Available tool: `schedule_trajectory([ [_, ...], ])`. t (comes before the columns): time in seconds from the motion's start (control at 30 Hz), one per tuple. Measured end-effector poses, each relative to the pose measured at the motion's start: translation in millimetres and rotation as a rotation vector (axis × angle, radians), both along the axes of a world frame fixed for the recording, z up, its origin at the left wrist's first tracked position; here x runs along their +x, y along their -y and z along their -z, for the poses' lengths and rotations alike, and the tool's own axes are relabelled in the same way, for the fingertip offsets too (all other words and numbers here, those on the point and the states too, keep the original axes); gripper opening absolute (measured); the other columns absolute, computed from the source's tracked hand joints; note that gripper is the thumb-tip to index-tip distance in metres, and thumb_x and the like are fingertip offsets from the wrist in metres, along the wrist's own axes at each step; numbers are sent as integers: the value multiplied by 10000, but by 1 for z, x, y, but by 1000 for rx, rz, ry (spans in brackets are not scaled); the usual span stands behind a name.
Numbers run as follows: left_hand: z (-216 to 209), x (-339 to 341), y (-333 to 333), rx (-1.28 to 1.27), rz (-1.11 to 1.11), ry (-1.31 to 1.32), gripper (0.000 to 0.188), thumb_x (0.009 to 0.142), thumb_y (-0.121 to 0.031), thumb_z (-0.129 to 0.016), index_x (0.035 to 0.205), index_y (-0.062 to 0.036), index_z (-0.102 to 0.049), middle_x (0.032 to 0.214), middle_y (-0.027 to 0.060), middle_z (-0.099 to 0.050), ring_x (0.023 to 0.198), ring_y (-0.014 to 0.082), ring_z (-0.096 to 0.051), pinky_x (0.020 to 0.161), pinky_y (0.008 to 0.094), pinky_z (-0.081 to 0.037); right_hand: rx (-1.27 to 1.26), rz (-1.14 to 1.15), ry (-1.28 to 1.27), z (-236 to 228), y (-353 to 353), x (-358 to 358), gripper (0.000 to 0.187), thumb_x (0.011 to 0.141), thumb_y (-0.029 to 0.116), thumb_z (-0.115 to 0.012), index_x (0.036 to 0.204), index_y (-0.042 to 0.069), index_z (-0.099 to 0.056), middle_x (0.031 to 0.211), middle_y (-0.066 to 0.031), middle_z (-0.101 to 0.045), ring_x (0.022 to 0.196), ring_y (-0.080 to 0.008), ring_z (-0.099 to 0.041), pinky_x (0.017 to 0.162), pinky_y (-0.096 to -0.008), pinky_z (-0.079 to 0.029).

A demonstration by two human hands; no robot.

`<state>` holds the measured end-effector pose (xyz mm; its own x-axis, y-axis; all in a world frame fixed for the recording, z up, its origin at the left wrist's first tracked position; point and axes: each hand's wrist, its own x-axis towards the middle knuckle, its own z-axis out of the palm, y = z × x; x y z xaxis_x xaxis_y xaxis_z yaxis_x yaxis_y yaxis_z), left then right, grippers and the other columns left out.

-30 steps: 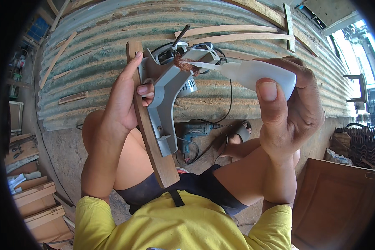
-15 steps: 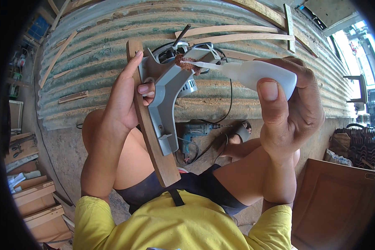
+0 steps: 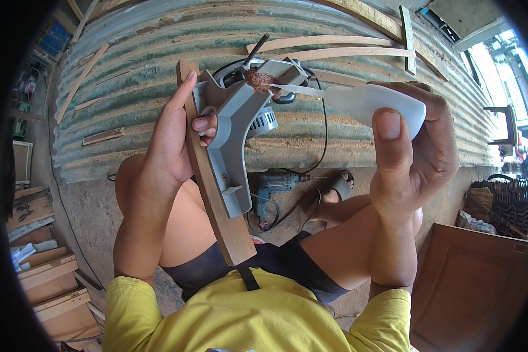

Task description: The person applies glue to a wooden block and a metal guide before attaching the guide to the base of a power router and securing it with a screw.

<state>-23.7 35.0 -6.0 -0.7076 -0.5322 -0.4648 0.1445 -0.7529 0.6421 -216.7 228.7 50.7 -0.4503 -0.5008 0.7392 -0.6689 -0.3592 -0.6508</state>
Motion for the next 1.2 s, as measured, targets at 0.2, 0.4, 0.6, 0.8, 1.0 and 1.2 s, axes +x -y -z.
schedule_trajectory([
  [0.2,2,1,1,21,-15,11,510,1094,-608,-480,1008,-117,-586,616,-53,-379,581,105,-429,576,260,-346,18,4,-60,1,-1,-3,306,1001,221,-723,1122,-57,-689,990,-117,-746,861,-120,-646,800,-271,-521],
  [0.4,8,3,-1,46,-13,-73,531,1095,-617,-474,993,-105,-571,643,-38,-407,606,126,-450,618,284,-396,10,-20,-10,4,2,1,269,1008,158,-737,1142,-70,-690,1010,-91,-729,880,-90,-620,804,-242,-497],
  [0.6,6,6,-1,29,-3,-78,537,1098,-615,-474,997,-96,-564,657,-32,-417,609,126,-450,621,285,-406,43,-55,-2,7,2,-1,262,1012,122,-736,1169,-82,-684,1036,-97,-724,890,-90,-613,806,-226,-491],
  [0.8,6,6,-2,44,-21,-79,526,1102,-605,-473,995,-98,-561,665,-29,-422,606,117,-440,613,290,-408,32,-80,-91,9,6,-2,284,1008,116,-739,1177,-102,-674,1043,-129,-724,883,-110,-607,789,-254,-501],
  [1.0,6,6,-1,48,-29,-95,524,1106,-601,-468,986,-100,-561,664,-28,-423,602,117,-444,609,291,-408,30,-81,-256,7,7,-6,278,979,95,-759,1152,-108,-683,1039,-166,-730,885,-159,-616,770,-278,-503],
  [1.2,5,6,0,57,-22,-90,534,1105,-605,-466,1005,-91,-574,660,-33,-417,601,113,-436,607,283,-405,31,-72,-278,6,8,-5,276,969,93,-764,1140,-110,-687,1021,-168,-730,885,-169,-619,770,-284,-500],
])
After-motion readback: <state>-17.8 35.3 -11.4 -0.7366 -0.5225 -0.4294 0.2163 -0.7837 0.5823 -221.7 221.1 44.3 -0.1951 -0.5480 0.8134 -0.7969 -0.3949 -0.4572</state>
